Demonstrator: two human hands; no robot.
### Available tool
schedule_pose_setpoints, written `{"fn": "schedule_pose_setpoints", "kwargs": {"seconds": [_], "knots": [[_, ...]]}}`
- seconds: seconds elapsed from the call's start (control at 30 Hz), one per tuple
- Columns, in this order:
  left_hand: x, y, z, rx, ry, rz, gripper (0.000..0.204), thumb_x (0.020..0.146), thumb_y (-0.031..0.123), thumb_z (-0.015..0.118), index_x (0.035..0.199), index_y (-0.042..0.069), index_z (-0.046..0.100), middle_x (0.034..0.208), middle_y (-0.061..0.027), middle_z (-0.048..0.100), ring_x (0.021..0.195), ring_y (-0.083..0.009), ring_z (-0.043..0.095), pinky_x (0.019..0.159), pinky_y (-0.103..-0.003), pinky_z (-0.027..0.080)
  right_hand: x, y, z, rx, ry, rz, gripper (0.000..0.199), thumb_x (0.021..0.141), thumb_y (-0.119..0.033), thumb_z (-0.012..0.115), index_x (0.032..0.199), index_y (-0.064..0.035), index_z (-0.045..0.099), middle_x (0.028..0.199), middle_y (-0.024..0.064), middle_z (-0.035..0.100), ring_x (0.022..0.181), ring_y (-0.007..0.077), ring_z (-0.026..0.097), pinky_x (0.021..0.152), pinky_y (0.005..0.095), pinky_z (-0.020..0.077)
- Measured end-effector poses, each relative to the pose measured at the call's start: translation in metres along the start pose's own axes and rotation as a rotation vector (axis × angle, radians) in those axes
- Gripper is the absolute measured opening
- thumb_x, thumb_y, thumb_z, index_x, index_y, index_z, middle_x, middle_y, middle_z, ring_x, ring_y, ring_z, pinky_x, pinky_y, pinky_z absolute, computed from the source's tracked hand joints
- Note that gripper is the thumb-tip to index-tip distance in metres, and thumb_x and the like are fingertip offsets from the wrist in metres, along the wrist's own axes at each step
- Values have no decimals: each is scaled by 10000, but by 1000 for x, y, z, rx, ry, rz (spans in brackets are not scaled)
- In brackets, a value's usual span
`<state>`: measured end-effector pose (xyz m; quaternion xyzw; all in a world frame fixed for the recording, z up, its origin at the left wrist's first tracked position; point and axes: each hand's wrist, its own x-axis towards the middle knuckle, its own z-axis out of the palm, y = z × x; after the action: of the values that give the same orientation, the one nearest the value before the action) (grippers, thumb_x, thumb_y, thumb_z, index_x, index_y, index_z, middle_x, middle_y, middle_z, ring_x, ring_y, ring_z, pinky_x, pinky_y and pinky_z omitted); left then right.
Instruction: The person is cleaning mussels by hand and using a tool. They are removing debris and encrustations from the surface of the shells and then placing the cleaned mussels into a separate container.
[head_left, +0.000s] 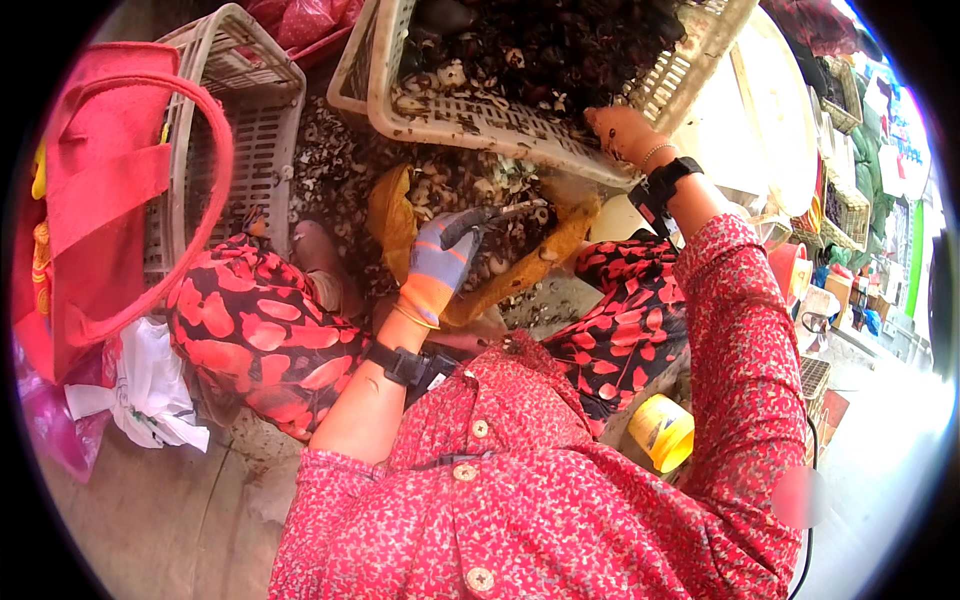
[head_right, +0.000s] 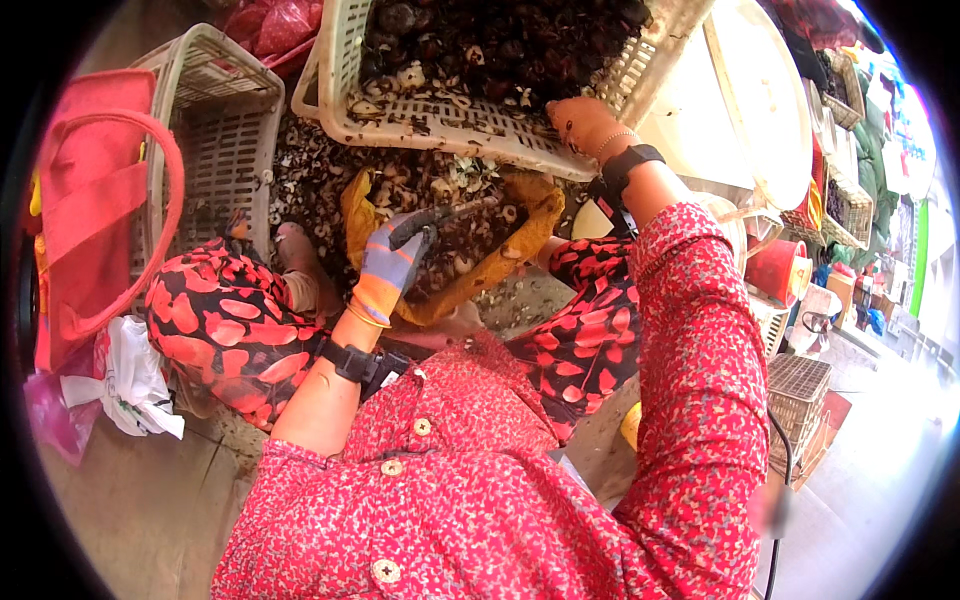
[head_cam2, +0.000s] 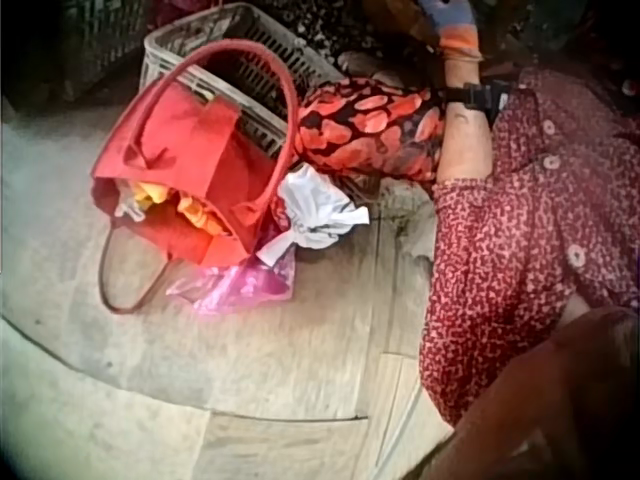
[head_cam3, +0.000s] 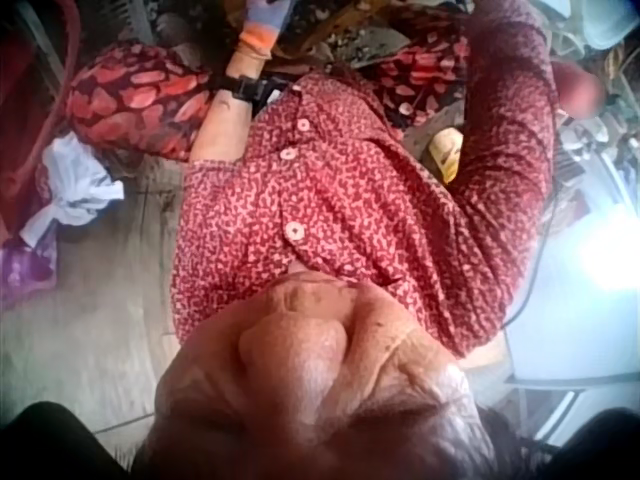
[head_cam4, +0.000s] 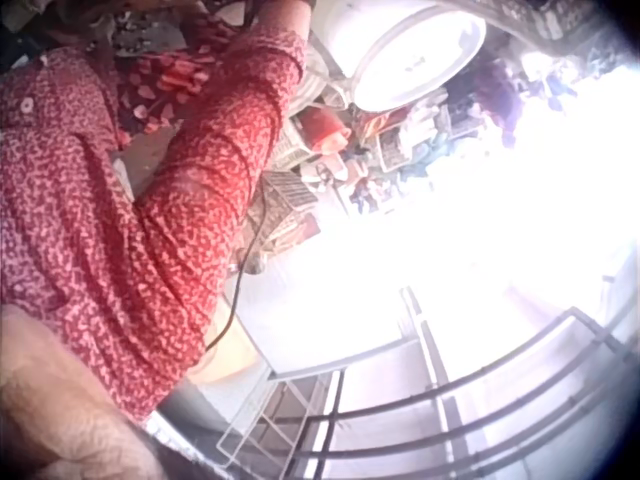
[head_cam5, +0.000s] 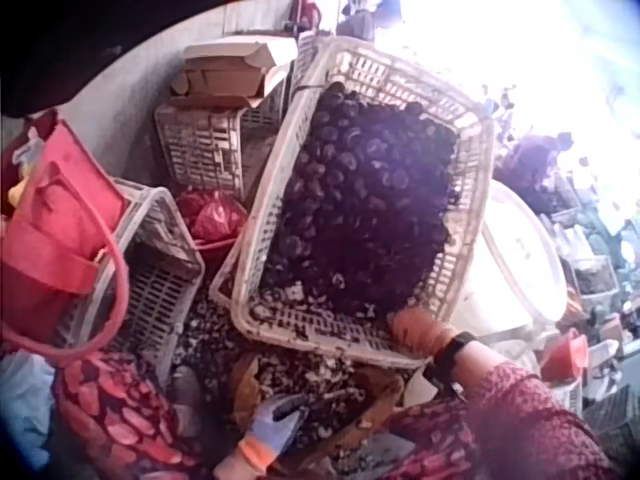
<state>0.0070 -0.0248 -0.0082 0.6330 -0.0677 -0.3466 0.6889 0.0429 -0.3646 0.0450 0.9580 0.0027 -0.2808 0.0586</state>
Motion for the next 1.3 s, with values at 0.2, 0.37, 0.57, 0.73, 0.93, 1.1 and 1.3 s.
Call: {"fn": "schedule_pose_setpoints", "kwargs": {"seconds": [0.2, 0.37, 0.57, 0.73, 0.93, 1.1, 1.3], "knots": [[4, -7, -2, -141, -29, -14, 236, 853, 32, 564, 1082, 22, 621, 935, -2, 643, 796, -54, 565, 709, -193, 460, -26, 11, -11, 220, 49, -47, 386, 737, -32, 514, 1121, 9, 534, 851, 186, 611, 745, 294, 602, 653, 359, 487], [-5, 8, -2, -334, -2, -159, 264, 862, 48, 562, 1123, 15, 594, 969, -28, 651, 810, -67, 577, 698, -195, 468, -68, -8, 28, 1092, 258, 161, 342, 865, -121, 478, 1178, 17, 484, 1021, 134, 602, 909, 241, 578, 775, 291, 481], [-12, 19, -6, -725, -196, -360, 298, 844, 53, 584, 1139, 18, 563, 983, -55, 632, 859, -128, 597, 731, -242, 483, -110, -117, 14, 2334, 201, 49, 245, 912, -198, 470, 1067, -22, 541, 1012, 85, 602, 971, 186, 571, 870, 299, 455], [-24, 20, -4, 392, -325, 482, 330, 823, 43, 597, 1144, -10, 539, 1027, -83, 610, 916, -199, 601, 766, -313, 492, -135, -197, 28, 772, 617, -40, 374, 718, 4, 567, 1074, -110, 553, 1009, 118, 557, 809, 285, 586, 682, 355, 493], [-31, 24, -3, -262, -340, 25, 253, 848, 57, 567, 1100, 31, 571, 1029, -59, 616, 909, -171, 602, 694, -270, 486, -126, -219, 49, 1581, 673, -97, 356, 780, -18, 559, 1131, -50, 513, 1086, 110, 563, 970, 259, 581, 820, 347, 494], [-33, 39, 2, -576, -305, -298, 198, 865, 108, 566, 1058, 73, 592, 982, -24, 633, 843, -115, 595, 633, -222, 462, -126, -218, 55, 1931, 526, 7, 319, 814, -35, 581, 1128, -34, 524, 1099, 107, 578, 999, 230, 571, 845, 332, 478], [-34, 51, 1, -354, -375, -245, 235, 854, 108, 576, 1084, 58, 590, 957, -21, 640, 826, -106, 602, 662, -231, 476, -137, -203, 45, 1447, 401, -22, 355, 807, -75, 636, 1135, -13, 515, 1061, 56, 597, 963, 165, 567, 822, 304, 467]]}}
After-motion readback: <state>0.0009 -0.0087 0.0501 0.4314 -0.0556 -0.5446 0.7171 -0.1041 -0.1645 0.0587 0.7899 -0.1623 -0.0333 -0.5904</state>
